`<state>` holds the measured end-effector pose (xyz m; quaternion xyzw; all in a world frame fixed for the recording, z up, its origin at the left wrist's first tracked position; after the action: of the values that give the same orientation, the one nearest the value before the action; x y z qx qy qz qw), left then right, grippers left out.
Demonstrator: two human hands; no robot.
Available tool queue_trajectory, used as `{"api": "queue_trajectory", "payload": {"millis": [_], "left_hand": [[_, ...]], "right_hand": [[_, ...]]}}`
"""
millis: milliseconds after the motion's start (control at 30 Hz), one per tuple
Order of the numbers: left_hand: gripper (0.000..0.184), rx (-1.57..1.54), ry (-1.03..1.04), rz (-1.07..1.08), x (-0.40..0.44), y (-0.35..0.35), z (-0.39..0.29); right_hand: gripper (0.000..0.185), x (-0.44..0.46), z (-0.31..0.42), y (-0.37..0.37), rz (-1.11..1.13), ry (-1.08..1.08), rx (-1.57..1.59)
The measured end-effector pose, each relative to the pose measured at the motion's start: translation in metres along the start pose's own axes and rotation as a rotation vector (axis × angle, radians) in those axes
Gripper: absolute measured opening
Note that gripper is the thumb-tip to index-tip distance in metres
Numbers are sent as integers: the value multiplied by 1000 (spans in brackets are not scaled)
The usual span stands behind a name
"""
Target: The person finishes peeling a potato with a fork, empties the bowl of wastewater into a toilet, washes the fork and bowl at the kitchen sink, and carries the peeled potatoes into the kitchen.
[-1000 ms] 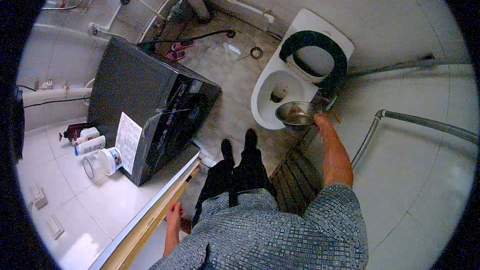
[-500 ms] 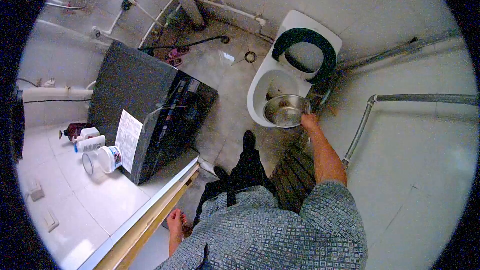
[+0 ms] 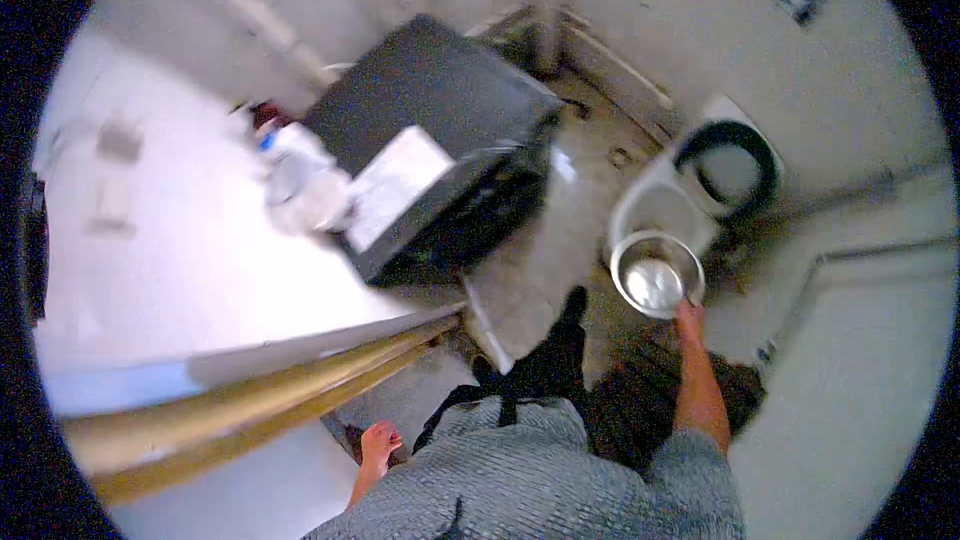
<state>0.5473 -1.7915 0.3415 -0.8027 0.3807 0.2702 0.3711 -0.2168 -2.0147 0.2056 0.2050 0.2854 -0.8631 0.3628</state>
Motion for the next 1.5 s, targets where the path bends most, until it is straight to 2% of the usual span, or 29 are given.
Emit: {"api": "queue_trajectory", "payload": {"millis": [33,67,133,200,267,300,333,367,433,467,533,567,633,667,733,800,967,1067,1100,1133,1167,1200,1267,1300,1333,1367,1400,1433,1500], "left_hand": [[20,78,70,38,9,-19,9],[20,40,69,-9,15,-45,21],[20,-160,-35,-47,24,-77,36],[20,-238,-64,-99,28,-107,46],[17,-435,-141,-277,27,-147,55],[15,-570,-133,-370,28,-165,54],[16,-706,-121,-472,16,-181,43],[15,-792,-49,-540,5,-196,25],[13,-996,132,-613,12,-247,3],[13,-1111,244,-627,18,-269,0],[21,-1036,358,-777,-55,-261,-95],[25,-1042,358,-814,-62,-262,-112],[32,-1040,395,-860,-69,-271,-140],[34,-1039,417,-864,-68,-268,-152],[35,-911,389,-852,-74,-259,-177],[34,-934,380,-864,-68,-258,-183],[33,-865,401,-825,-68,-254,-193],[34,-851,424,-766,-68,-260,-194],[28,-859,461,-737,-70,-259,-200],[22,-866,496,-708,-71,-262,-203],[39,-768,473,-646,-66,-269,-200],[39,-785,475,-656,-67,-276,-199],[38,-831,491,-466,-55,-280,-196],[32,-884,464,-357,-55,-285,-196],[32,-894,462,-350,-50,-296,-189],[33,-1059,512,-160,-45,-303,-187],[33,-1221,548,40,-38,-307,-184],[32,-1253,610,113,-36,-318,-179],[33,-1301,589,110,-40,-337,-163]], "right_hand": [[37,-37,15,5,33,30,-106],[36,-83,33,17,25,-73,-110],[32,-116,17,45,131,-68,119],[31,-147,19,51,60,-34,-288],[24,-120,-23,70,139,-184,-365],[24,-141,-14,81,186,-164,-436],[26,-185,20,94,261,-188,-347],[12,-159,-10,102,340,-100,-314],[17,-163,-12,117,377,-273,-366],[19,-197,15,124,387,-191,-390],[21,-226,35,141,567,-189,-285],[23,-245,49,149,628,-161,-229],[19,-259,62,169,862,-101,-352],[19,-244,51,173,897,-116,-361],[25,-194,21,170,807,-221,-685],[20,-193,21,184,853,-216,-646],[16,-245,42,202,987,-63,-692],[15,-298,68,212,909,-94,-831],[18,-325,85,209,939,-220,-664],[18,-328,86,213,944,-236,-672],[21,-332,81,222,999,-247,-768],[25,-338,76,231,1054,-258,-864],[28,-354,64,246,1104,-288,-970],[27,-374,61,253,1134,-249,-917],[26,-390,54,256,1157,-206,-862],[26,-399,44,255,1138,-205,-866],[25,-404,31,260,1127,-216,-706],[25,-413,21,264,1124,-228,-549],[28,-437,0,278,1167,-272,-670]]}}
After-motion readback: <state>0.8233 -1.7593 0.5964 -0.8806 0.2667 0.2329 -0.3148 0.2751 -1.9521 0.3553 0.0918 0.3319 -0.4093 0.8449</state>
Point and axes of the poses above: each hand's wrist, its own x-axis towards the middle knuckle, its own y-axis out of the palm, z = x × y, the point moved 5 cm from there along x, towards the middle knuckle, and after that the axes turned 6 degrees about -z, right-handed, at the moved point
